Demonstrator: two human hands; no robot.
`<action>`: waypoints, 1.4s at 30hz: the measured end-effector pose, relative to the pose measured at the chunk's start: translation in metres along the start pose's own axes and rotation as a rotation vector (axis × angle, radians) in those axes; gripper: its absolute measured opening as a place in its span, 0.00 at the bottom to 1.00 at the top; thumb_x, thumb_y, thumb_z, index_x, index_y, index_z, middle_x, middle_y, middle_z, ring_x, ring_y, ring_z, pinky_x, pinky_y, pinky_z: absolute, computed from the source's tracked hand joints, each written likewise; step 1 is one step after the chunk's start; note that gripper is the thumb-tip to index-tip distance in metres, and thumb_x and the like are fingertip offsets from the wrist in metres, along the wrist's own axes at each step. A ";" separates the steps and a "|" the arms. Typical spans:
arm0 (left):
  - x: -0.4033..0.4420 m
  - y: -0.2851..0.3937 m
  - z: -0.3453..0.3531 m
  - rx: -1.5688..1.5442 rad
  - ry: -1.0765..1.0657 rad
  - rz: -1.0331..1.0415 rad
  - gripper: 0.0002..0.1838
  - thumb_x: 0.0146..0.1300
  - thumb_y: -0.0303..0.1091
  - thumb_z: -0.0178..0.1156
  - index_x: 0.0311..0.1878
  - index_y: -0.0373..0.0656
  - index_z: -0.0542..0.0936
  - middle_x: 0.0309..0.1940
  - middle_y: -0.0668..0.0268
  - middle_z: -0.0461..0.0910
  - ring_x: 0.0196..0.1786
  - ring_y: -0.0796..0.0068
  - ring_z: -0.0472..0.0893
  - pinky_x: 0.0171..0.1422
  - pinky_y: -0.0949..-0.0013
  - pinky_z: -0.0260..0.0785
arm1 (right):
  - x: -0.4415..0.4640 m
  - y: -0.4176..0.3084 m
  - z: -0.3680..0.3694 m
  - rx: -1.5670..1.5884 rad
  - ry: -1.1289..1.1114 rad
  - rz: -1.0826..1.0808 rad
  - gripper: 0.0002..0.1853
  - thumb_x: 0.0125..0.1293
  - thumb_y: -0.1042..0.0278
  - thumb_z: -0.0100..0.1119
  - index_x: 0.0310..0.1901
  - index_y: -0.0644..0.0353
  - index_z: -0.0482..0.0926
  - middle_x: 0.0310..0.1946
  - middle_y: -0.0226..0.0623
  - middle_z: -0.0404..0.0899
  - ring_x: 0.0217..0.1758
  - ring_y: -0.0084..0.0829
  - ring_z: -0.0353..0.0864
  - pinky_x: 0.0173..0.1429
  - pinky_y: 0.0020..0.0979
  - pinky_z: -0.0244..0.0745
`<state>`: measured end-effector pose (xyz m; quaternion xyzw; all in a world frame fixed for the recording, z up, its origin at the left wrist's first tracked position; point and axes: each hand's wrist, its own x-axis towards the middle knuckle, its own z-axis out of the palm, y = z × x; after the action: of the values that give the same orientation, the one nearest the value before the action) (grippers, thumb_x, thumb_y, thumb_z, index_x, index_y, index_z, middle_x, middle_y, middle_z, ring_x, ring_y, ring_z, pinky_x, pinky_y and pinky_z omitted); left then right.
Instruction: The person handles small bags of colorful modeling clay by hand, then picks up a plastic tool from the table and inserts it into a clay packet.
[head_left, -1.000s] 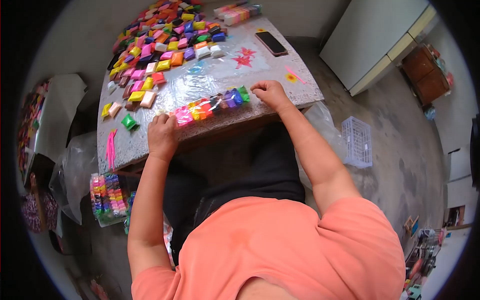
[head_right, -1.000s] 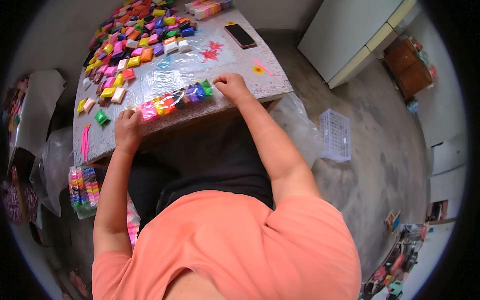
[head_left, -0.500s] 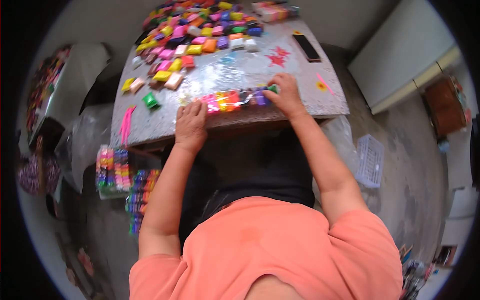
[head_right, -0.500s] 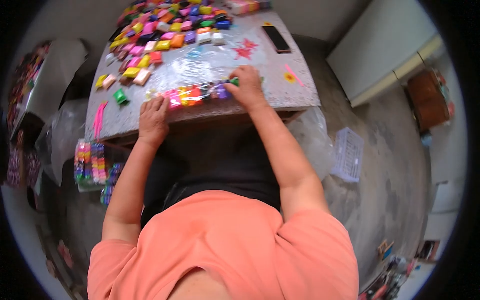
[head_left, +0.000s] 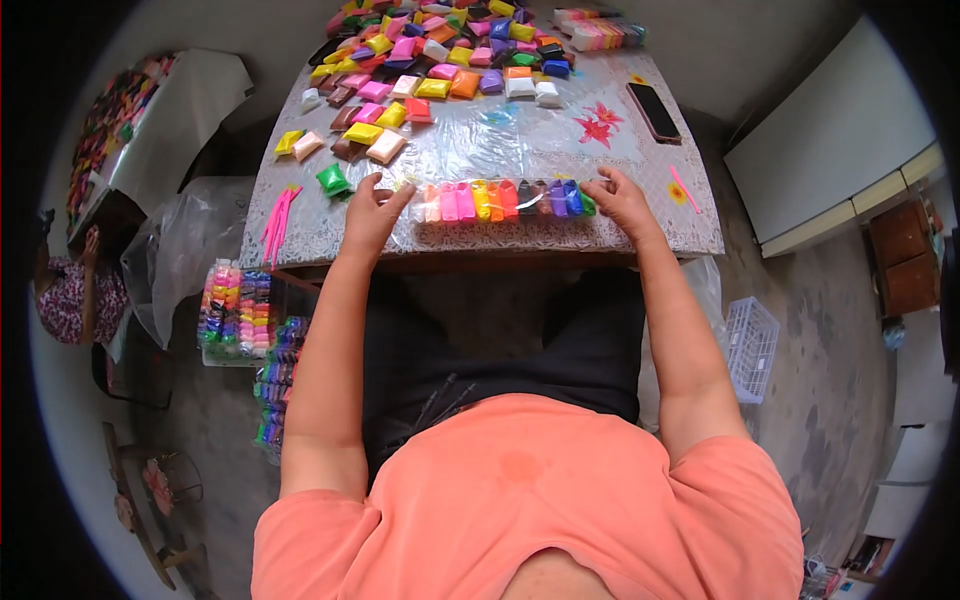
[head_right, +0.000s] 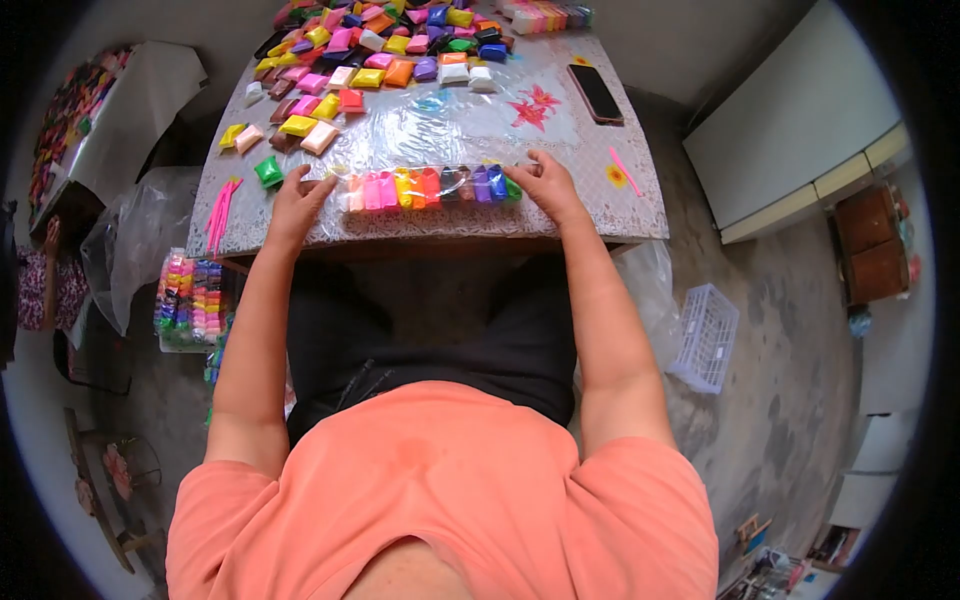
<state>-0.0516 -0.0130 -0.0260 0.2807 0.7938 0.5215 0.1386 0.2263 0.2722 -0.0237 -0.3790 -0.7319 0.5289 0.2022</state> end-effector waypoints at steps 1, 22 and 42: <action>0.006 0.002 0.003 -0.024 -0.046 -0.057 0.40 0.54 0.45 0.71 0.64 0.30 0.67 0.44 0.52 0.80 0.45 0.68 0.79 0.47 0.66 0.72 | -0.001 -0.005 -0.001 -0.048 -0.032 0.048 0.37 0.53 0.55 0.74 0.62 0.66 0.71 0.49 0.46 0.79 0.47 0.30 0.80 0.50 0.28 0.76; 0.002 0.000 0.008 -0.599 -0.379 -0.007 0.36 0.51 0.17 0.66 0.65 0.36 0.66 0.51 0.63 0.78 0.54 0.72 0.78 0.61 0.71 0.71 | -0.015 -0.017 0.010 -0.112 -0.077 -0.399 0.31 0.50 0.74 0.70 0.60 0.55 0.74 0.56 0.33 0.73 0.59 0.28 0.74 0.62 0.30 0.71; -0.003 0.009 0.004 -0.561 -0.466 0.076 0.36 0.52 0.23 0.69 0.66 0.39 0.67 0.56 0.64 0.74 0.59 0.73 0.74 0.65 0.70 0.66 | -0.035 0.004 0.034 -0.062 0.192 -0.424 0.42 0.53 0.67 0.70 0.68 0.65 0.61 0.60 0.52 0.72 0.64 0.42 0.72 0.66 0.35 0.66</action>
<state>-0.0444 -0.0098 -0.0197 0.3725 0.5559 0.6457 0.3679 0.2262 0.2252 -0.0359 -0.2715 -0.7884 0.4135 0.3658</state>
